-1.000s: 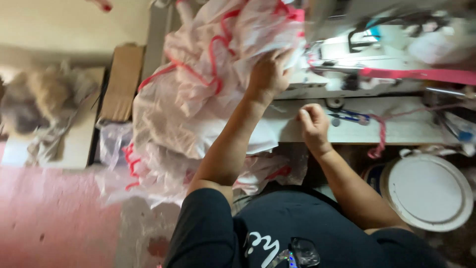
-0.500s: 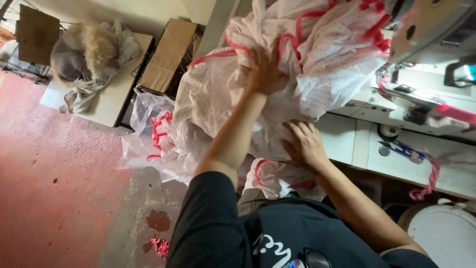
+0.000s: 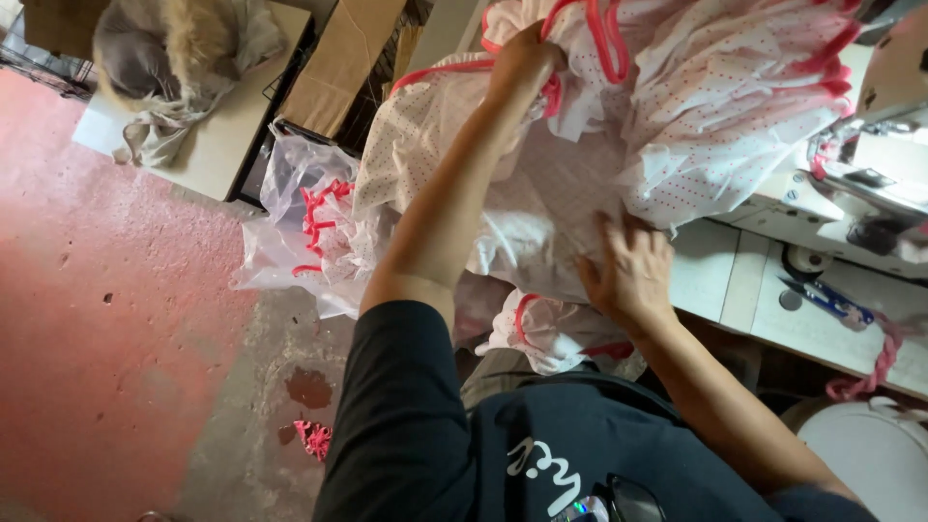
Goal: Sorting and inspecting white fabric garments with pink trim at a sewing workstation.
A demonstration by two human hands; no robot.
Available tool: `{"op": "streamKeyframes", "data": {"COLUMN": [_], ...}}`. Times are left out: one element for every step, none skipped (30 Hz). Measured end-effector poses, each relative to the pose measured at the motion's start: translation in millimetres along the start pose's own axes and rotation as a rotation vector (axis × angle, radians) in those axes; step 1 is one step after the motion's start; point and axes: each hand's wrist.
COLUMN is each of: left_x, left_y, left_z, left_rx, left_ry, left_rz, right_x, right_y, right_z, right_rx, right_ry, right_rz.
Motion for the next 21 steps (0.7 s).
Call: {"op": "streamKeyframes", "data": {"left_x": [-15, -32, -38, -44, -49, -58, -66, -73, -65, -57, -48, -31, -14, 3, 13, 23, 33, 36, 40, 43, 19], "left_y": [-4, -9, -4, 0, 3, 4, 6, 8, 17, 26, 36, 50, 63, 75, 82, 90, 98, 95, 92, 90, 63], "left_z": [-4, -7, -9, -11, -12, -18, -22, -25, -23, -21, -19, -7, 5, 18, 24, 30, 39, 44, 46, 46, 47], "left_rx": [0.072, 0.144, 0.14, 0.375, 0.608, 0.602, 0.615, 0.627, 0.619, 0.68, 0.743, 0.738, 0.7, 0.662, 0.65, 0.608, 0.571, 0.566, 0.555, 0.544, 0.541], "left_ry": [0.032, 0.065, 0.071, 0.12, 0.164, 0.166, 0.186, 0.207, 0.198, 0.185, 0.174, 0.168, 0.204, 0.239, 0.219, 0.284, 0.344, 0.319, 0.351, 0.383, 0.378], "left_rz": [0.019, 0.038, 0.032, -0.003, -0.044, -0.055, -0.01, 0.035, 0.035, 0.028, 0.021, 0.021, 0.003, -0.016, -0.02, -0.104, -0.186, -0.188, -0.15, -0.111, -0.118], "right_x": [6, 11, 18, 25, 34, 28, 20, 14, 4, -5, -13, -26, -38, -49, -56, -63, -72, -68, -65, -62, -60], "right_y": [7, 14, 12, 11, 9, -2, -13, -24, -44, -64, -83, -77, -71, -65, -62, -58, -53, -54, -55, -57, -56], "right_z": [4, 9, 6, 4, 2, -7, -15, -24, -21, -19, -17, -25, -34, -43, -45, -47, -48, -47, -47, -47, -46], "right_rx": [0.027, 0.053, 0.049, 0.334, 0.619, 0.616, 0.737, 0.859, 0.857, 0.802, 0.747, 0.746, 0.608, 0.469, 0.471, 0.522, 0.577, 0.584, 0.531, 0.478, 0.479], "right_ry": [-0.11, -0.22, -0.226, -0.104, 0.013, 0.002, 0.05, 0.1, 0.096, 0.137, 0.177, 0.174, 0.037, -0.099, -0.113, -0.074, -0.029, -0.04, -0.058, -0.077, -0.085], "right_rz": [-0.07, -0.141, -0.148, -0.077, 0.0, -0.003, -0.044, -0.085, -0.074, -0.051, -0.033, -0.026, 0.008, 0.041, 0.059, 0.032, 0.008, 0.029, 0.002, -0.026, -0.024]}}
Point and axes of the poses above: each hand's wrist, its own x-axis towards the middle knuckle, its own y-axis out of the palm, z = x × y, and after that the axes turned 14 degrees about -y, right-handed
